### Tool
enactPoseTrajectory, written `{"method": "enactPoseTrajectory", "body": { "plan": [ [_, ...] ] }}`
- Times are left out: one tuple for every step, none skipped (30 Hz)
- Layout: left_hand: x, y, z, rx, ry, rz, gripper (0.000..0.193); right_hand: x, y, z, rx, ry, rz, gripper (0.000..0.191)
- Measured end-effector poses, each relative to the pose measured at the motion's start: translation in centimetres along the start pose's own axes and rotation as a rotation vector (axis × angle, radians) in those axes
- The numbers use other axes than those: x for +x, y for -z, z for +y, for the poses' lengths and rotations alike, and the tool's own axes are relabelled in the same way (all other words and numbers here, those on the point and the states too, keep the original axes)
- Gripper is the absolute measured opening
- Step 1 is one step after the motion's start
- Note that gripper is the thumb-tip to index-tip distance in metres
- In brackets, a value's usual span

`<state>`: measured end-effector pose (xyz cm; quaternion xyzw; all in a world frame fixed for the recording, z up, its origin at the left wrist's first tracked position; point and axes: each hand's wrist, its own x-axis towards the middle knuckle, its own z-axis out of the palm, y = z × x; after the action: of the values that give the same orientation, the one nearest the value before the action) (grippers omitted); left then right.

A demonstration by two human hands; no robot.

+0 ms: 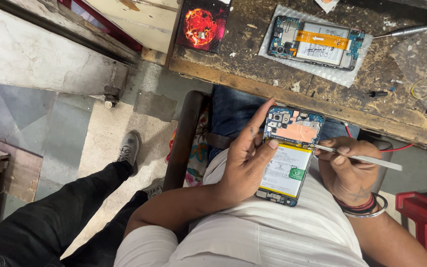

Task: The person sits at a repair bench holding an opened smartphone on their lap and uses a long metal pry tool to work around the battery and internal components, prying at the frame and lifting at the battery and board. A second disassembled phone lies on the bench beside them throughout.

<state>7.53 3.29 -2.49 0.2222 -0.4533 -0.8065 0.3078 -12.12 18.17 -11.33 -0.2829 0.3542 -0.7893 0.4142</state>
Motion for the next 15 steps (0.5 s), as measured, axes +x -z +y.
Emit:
{"method": "enactPoseTrajectory", "body": {
  "plan": [
    [0.0,0.0,0.0,-0.010,0.010,0.004,0.066,0.3,-0.4,-0.3,-0.009,0.011,-0.001,0.011],
    [0.0,0.0,0.0,-0.001,0.006,0.003,0.066,0.6,-1.0,-0.7,-0.019,0.022,-0.003,0.011],
    [0.0,0.0,0.1,0.007,0.002,0.003,0.066,1.1,-1.7,-1.1,-0.021,0.042,0.000,0.011],
    [0.0,0.0,0.1,0.014,-0.002,0.003,0.066,1.5,-2.5,-1.6,-0.024,0.062,0.003,0.011],
    [0.1,0.0,0.2,0.025,0.001,0.003,0.066,2.1,-3.3,-2.2,-0.039,0.098,0.005,0.011],
    [0.1,0.0,0.4,0.037,0.003,0.004,0.066,2.8,-4.1,-2.9,-0.052,0.134,0.008,0.013],
    [0.2,0.0,0.6,0.048,0.006,0.005,0.066,3.4,-4.9,-3.8,-0.066,0.170,0.010,0.016],
    [0.3,0.0,0.9,0.068,0.004,-0.009,0.065,4.0,-5.7,-4.8,-0.159,0.191,0.025,0.017],
    [0.4,0.0,1.2,0.088,0.001,-0.023,0.064,4.6,-6.5,-5.8,-0.253,0.213,0.040,0.019],
    [0.5,-0.1,1.6,0.107,-0.001,-0.038,0.064,5.1,-7.3,-6.7,-0.348,0.236,0.056,0.022],
    [0.6,-0.2,1.9,0.139,0.009,-0.044,0.063,5.7,-8.0,-7.9,-0.607,0.226,0.037,0.018],
    [0.7,-0.3,2.3,0.172,0.019,-0.051,0.063,6.4,-8.5,-9.4,-0.868,0.213,0.020,0.015],
    [0.9,-0.4,2.7,0.203,0.031,-0.060,0.063,6.9,-9.2,-10.5,-1.035,0.179,-0.012,0.012],
    [1.0,-0.6,3.1,0.243,0.013,-0.071,0.063,7.4,-10.0,-11.5,-1.202,0.152,-0.050,0.010],
    [1.2,-0.7,3.5,0.282,-0.005,-0.083,0.063,7.9,-10.8,-12.3,-1.274,0.106,-0.106,0.011]
  ]
}}
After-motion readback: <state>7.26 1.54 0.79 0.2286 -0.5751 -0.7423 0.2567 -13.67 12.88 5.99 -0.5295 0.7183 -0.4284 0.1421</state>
